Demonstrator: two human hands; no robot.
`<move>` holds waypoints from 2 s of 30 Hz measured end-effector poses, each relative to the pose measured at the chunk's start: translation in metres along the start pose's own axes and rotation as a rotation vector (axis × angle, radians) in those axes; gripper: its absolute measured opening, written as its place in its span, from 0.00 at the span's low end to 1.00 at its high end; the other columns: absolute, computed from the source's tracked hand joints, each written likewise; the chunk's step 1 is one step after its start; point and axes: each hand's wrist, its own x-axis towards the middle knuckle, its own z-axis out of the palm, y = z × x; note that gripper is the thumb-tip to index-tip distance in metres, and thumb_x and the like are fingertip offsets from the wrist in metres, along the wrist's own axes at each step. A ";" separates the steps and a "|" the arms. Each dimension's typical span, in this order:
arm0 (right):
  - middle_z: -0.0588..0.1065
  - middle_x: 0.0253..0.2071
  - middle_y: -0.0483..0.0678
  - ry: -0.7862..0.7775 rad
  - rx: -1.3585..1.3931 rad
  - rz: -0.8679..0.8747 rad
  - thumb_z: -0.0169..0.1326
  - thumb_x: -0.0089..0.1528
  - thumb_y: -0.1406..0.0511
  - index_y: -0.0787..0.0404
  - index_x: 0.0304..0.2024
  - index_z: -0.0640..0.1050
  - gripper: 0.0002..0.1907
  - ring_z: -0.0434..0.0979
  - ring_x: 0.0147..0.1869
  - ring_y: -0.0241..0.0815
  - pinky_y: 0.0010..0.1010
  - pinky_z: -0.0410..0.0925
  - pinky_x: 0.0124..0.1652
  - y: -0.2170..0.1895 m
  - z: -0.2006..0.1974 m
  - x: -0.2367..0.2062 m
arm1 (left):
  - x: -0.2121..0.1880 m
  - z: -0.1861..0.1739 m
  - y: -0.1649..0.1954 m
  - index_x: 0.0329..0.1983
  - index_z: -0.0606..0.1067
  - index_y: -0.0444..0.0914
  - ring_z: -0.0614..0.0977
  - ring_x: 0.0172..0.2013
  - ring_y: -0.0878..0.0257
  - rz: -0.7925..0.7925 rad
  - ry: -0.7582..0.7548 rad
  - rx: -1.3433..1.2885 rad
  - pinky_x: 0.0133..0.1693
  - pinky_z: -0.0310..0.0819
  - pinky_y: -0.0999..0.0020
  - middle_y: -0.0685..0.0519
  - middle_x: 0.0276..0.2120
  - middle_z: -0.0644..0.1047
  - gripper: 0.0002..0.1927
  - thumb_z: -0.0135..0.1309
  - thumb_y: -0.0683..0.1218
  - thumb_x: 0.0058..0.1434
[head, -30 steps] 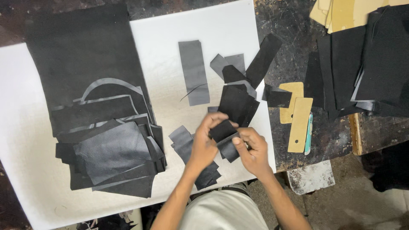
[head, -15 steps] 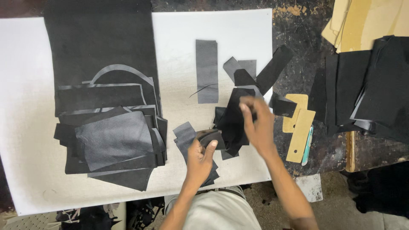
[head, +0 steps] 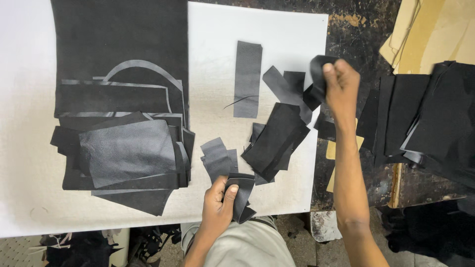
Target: The person sorts and stacks black leather pieces on a white work table. They separate larger and smaller cut pieces into neat piles, occasionally rolling a stack and moving it aside. The workspace includes cardboard templates and scattered leather scraps.
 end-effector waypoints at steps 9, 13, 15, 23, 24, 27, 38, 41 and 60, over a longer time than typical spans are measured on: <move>0.77 0.33 0.51 -0.106 -0.384 0.104 0.71 0.51 0.66 0.69 0.40 0.79 0.19 0.73 0.32 0.41 0.35 0.69 0.35 -0.008 0.086 0.020 | -0.007 -0.001 0.009 0.39 0.74 0.33 0.67 0.28 0.72 -0.021 -0.083 0.040 0.30 0.63 0.74 0.57 0.25 0.69 0.12 0.50 0.48 0.72; 0.79 0.33 0.52 -0.153 -0.555 0.161 0.73 0.50 0.66 0.70 0.37 0.79 0.19 0.76 0.35 0.42 0.36 0.69 0.37 0.007 0.091 0.030 | -0.008 0.000 0.009 0.39 0.75 0.34 0.66 0.26 0.72 -0.085 -0.056 0.022 0.28 0.62 0.74 0.57 0.24 0.70 0.11 0.50 0.47 0.71; 0.78 0.32 0.53 -0.278 -0.551 0.243 0.71 0.53 0.66 0.69 0.38 0.79 0.17 0.77 0.34 0.42 0.35 0.69 0.37 0.009 0.087 0.038 | -0.009 0.000 0.009 0.38 0.75 0.34 0.66 0.25 0.72 -0.102 -0.053 0.034 0.27 0.62 0.74 0.56 0.23 0.71 0.11 0.50 0.47 0.71; 0.70 0.40 0.45 0.063 -0.109 -0.145 0.62 0.76 0.69 0.64 0.46 0.72 0.10 0.67 0.39 0.29 0.21 0.65 0.40 -0.052 0.015 -0.002 | -0.015 -0.003 0.033 0.40 0.75 0.32 0.76 0.31 0.63 0.107 -0.091 0.062 0.36 0.72 0.69 0.51 0.30 0.75 0.11 0.52 0.46 0.70; 0.70 0.40 0.44 0.116 -0.036 -0.138 0.63 0.75 0.70 0.64 0.46 0.71 0.11 0.67 0.39 0.28 0.19 0.64 0.39 -0.066 0.007 -0.021 | -0.013 -0.001 0.040 0.40 0.75 0.32 0.78 0.32 0.61 0.128 -0.103 0.066 0.38 0.73 0.68 0.50 0.32 0.77 0.10 0.54 0.46 0.69; 0.72 0.45 0.44 0.211 0.020 -0.158 0.66 0.66 0.72 0.64 0.48 0.71 0.16 0.74 0.45 0.28 0.18 0.69 0.42 -0.109 0.001 -0.091 | -0.011 0.008 0.061 0.40 0.77 0.32 0.81 0.46 0.54 0.365 -0.146 0.068 0.51 0.75 0.63 0.46 0.45 0.78 0.08 0.56 0.44 0.68; 0.84 0.34 0.51 -0.168 0.186 0.253 0.57 0.64 0.66 0.65 0.43 0.84 0.10 0.81 0.29 0.33 0.22 0.70 0.26 -0.134 0.018 -0.213 | -0.024 0.008 0.043 0.39 0.81 0.34 0.79 0.34 0.58 0.306 -0.174 0.073 0.37 0.73 0.66 0.48 0.35 0.79 0.06 0.59 0.34 0.59; 0.81 0.40 0.50 -0.013 0.062 0.185 0.55 0.68 0.63 0.68 0.52 0.78 0.15 0.81 0.40 0.32 0.23 0.74 0.36 -0.080 0.021 -0.144 | -0.035 0.007 0.034 0.38 0.82 0.33 0.78 0.30 0.61 0.240 -0.175 0.032 0.32 0.69 0.68 0.48 0.32 0.79 0.06 0.60 0.33 0.58; 0.62 0.24 0.33 0.156 0.199 0.136 0.54 0.71 0.72 0.58 0.38 0.69 0.09 0.53 0.28 0.24 0.21 0.50 0.30 -0.017 0.003 0.008 | -0.078 -0.019 0.035 0.41 0.78 0.32 0.84 0.38 0.57 0.272 -0.219 -0.109 0.42 0.77 0.66 0.46 0.37 0.81 0.08 0.59 0.32 0.59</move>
